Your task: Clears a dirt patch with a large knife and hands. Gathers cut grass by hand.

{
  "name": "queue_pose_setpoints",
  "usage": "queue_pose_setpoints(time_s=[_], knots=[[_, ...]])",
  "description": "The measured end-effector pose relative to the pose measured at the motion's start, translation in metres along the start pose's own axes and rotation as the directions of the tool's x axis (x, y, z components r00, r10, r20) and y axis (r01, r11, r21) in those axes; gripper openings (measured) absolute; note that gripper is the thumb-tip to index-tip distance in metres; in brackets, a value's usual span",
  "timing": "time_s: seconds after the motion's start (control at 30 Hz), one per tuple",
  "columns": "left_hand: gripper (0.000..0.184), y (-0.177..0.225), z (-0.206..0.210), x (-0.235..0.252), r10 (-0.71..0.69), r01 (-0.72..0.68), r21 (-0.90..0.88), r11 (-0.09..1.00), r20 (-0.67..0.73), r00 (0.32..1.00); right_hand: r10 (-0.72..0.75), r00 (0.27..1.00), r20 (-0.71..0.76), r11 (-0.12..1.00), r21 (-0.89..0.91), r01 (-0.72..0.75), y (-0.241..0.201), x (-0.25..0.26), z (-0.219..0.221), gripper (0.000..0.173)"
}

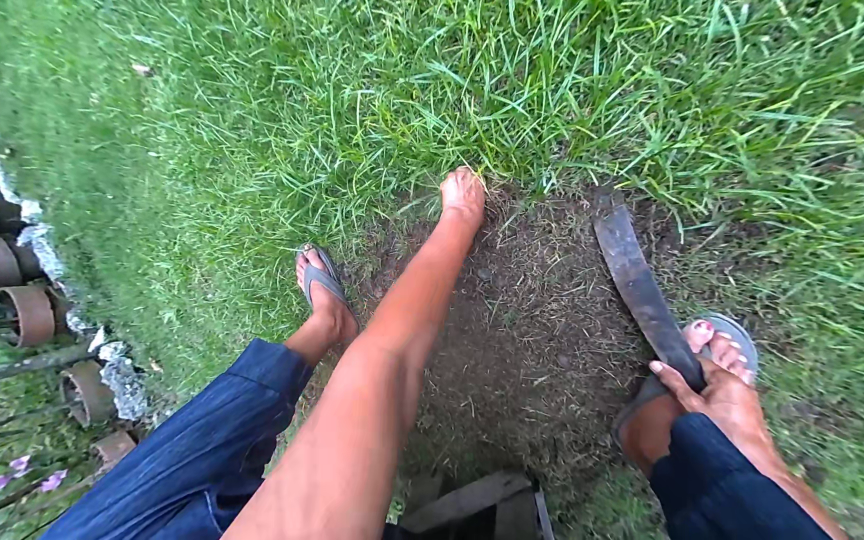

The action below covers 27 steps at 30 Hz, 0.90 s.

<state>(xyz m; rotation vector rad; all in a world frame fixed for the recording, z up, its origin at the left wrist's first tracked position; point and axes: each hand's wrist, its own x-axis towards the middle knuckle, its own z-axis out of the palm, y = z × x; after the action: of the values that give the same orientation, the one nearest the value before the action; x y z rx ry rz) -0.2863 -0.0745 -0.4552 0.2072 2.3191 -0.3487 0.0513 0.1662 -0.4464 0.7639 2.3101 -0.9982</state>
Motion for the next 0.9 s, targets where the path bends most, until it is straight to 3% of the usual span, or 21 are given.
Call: queue_pose_setpoints(time_s=[0.17, 0.53, 0.7, 0.77, 0.9], knots=[[0.031, -0.028, -0.019, 0.008, 0.159, -0.161, 0.062, 0.985, 0.036, 0.987, 0.009, 1.000, 0.008, 1.000, 0.003, -0.009, -0.005, 0.000, -0.003, 0.042], [0.032, -0.030, 0.001, -0.006, 0.166, -0.165, 0.024, 0.986, -0.047, 0.985, 0.028, 0.999, 0.021, 1.000, -0.003, -0.028, -0.006, -0.001, -0.006, 0.040], [0.030, -0.035, 0.056, -0.059, 0.192, -0.191, -0.065, 0.979, 0.012, 0.981, -0.002, 1.000, 0.031, 1.000, -0.023, 0.003, -0.005, 0.002, -0.005, 0.042], [0.026, -0.048, 0.084, -0.089, 0.271, -0.278, -0.111, 0.954, -0.075, 0.960, -0.008, 1.000, 0.007, 1.000, -0.022, 0.008, -0.007, 0.003, -0.005, 0.041], [0.028, -0.052, 0.101, -0.125, 0.556, -0.556, -0.003, 0.831, 0.014, 0.831, -0.010, 1.000, 0.013, 0.999, -0.038, 0.010, -0.005, -0.002, -0.006, 0.043]])
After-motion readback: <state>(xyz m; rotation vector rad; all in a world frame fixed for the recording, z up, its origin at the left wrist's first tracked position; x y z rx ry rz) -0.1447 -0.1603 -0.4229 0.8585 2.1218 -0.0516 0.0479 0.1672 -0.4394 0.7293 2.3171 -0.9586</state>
